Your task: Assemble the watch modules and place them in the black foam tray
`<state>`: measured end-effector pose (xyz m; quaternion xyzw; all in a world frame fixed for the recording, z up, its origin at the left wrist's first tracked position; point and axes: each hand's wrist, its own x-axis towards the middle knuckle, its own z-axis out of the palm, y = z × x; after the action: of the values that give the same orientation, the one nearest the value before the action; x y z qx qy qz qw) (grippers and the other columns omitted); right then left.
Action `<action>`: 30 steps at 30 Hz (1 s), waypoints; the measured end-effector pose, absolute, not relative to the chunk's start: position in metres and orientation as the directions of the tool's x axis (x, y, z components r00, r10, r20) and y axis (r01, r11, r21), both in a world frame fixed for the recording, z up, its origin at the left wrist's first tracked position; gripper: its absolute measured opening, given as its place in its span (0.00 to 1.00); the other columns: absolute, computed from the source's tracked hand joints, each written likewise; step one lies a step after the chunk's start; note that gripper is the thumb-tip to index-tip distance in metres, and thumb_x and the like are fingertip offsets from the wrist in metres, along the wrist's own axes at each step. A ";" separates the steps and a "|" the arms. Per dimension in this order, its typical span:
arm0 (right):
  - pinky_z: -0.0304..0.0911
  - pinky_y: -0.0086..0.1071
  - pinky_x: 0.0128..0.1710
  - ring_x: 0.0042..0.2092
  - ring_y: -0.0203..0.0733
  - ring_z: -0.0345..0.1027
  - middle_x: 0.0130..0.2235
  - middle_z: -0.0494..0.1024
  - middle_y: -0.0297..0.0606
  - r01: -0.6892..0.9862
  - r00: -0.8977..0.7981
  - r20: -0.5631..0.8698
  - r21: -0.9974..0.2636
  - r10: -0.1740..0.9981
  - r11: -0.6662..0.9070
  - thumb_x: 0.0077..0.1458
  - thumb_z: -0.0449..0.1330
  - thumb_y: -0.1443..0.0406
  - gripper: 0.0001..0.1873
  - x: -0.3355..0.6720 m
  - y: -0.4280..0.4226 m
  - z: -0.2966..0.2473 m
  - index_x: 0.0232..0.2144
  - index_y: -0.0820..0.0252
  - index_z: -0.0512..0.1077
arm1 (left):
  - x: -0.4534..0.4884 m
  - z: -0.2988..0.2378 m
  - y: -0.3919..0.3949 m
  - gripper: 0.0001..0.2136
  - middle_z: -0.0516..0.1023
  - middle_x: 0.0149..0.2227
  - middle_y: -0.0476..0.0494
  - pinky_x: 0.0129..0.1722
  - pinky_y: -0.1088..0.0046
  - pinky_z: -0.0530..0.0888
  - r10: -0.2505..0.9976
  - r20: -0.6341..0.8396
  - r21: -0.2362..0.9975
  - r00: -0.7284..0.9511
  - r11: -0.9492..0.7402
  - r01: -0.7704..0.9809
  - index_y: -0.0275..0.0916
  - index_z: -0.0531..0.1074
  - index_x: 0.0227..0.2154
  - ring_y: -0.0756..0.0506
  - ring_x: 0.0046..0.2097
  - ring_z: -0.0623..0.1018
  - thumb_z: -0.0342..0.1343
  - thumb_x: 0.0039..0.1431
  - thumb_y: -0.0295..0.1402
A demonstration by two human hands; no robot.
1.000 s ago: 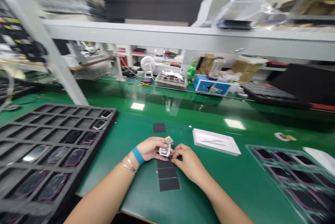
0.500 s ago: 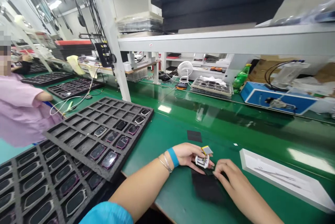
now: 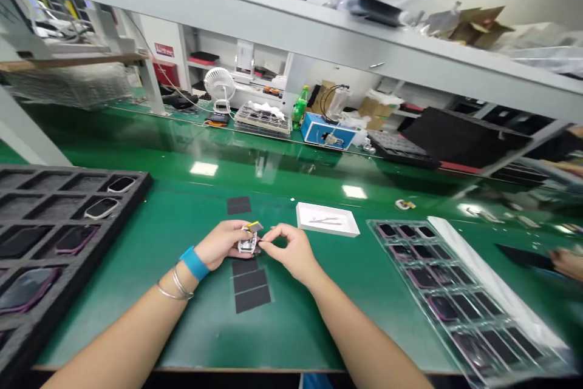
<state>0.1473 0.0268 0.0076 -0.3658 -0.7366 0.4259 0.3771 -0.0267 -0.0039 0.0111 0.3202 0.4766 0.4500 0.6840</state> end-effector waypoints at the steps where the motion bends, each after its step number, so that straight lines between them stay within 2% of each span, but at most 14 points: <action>1: 0.63 0.34 0.37 0.32 0.40 0.70 0.28 0.77 0.35 0.216 -0.450 0.229 -0.910 0.863 0.354 0.44 0.63 0.65 0.06 0.146 0.027 0.006 0.21 0.59 0.69 | -0.025 0.012 -0.004 0.13 0.78 0.27 0.42 0.28 0.71 0.75 0.922 -0.368 0.875 0.123 0.388 -0.290 0.33 0.74 0.33 0.47 0.28 0.77 0.63 0.42 0.30; 8: 0.63 0.30 0.35 0.31 0.36 0.68 0.28 0.74 0.32 0.137 -0.459 0.250 -0.928 0.853 0.345 0.45 0.62 0.68 0.07 0.141 0.023 0.006 0.25 0.59 0.66 | -0.022 0.011 -0.003 0.14 0.76 0.24 0.44 0.28 0.72 0.75 0.924 -0.367 0.893 0.102 0.381 -0.238 0.32 0.76 0.34 0.50 0.25 0.74 0.63 0.42 0.32; 23: 0.63 0.31 0.36 0.32 0.37 0.69 0.28 0.75 0.31 0.277 -0.472 0.280 -0.853 0.836 0.442 0.45 0.61 0.70 0.05 0.138 0.020 0.006 0.25 0.58 0.68 | -0.020 0.011 -0.003 0.13 0.75 0.24 0.46 0.28 0.74 0.75 0.918 -0.382 0.893 0.107 0.397 -0.213 0.32 0.76 0.33 0.51 0.25 0.73 0.62 0.42 0.32; 26: 0.62 0.32 0.38 0.34 0.37 0.69 0.27 0.75 0.31 0.326 -0.472 0.343 -0.788 0.812 0.522 0.46 0.61 0.70 0.05 0.138 0.020 0.004 0.25 0.57 0.68 | -0.019 0.010 -0.003 0.13 0.74 0.24 0.46 0.28 0.74 0.75 0.920 -0.378 0.890 0.108 0.393 -0.233 0.32 0.76 0.32 0.52 0.25 0.73 0.62 0.42 0.32; 30: 0.60 0.36 0.42 0.34 0.38 0.66 0.27 0.74 0.32 0.362 -0.524 0.506 -0.596 0.685 0.717 0.49 0.59 0.70 0.05 0.137 0.017 0.001 0.25 0.57 0.68 | -0.020 0.006 -0.004 0.13 0.74 0.23 0.48 0.28 0.74 0.75 0.924 -0.370 0.884 0.095 0.382 -0.268 0.32 0.75 0.33 0.52 0.24 0.73 0.62 0.42 0.31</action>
<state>0.1367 0.0167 0.0010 -0.3094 -0.8464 0.2140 0.3770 -0.0196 -0.0035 0.0059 0.3274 0.5007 0.4494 0.6635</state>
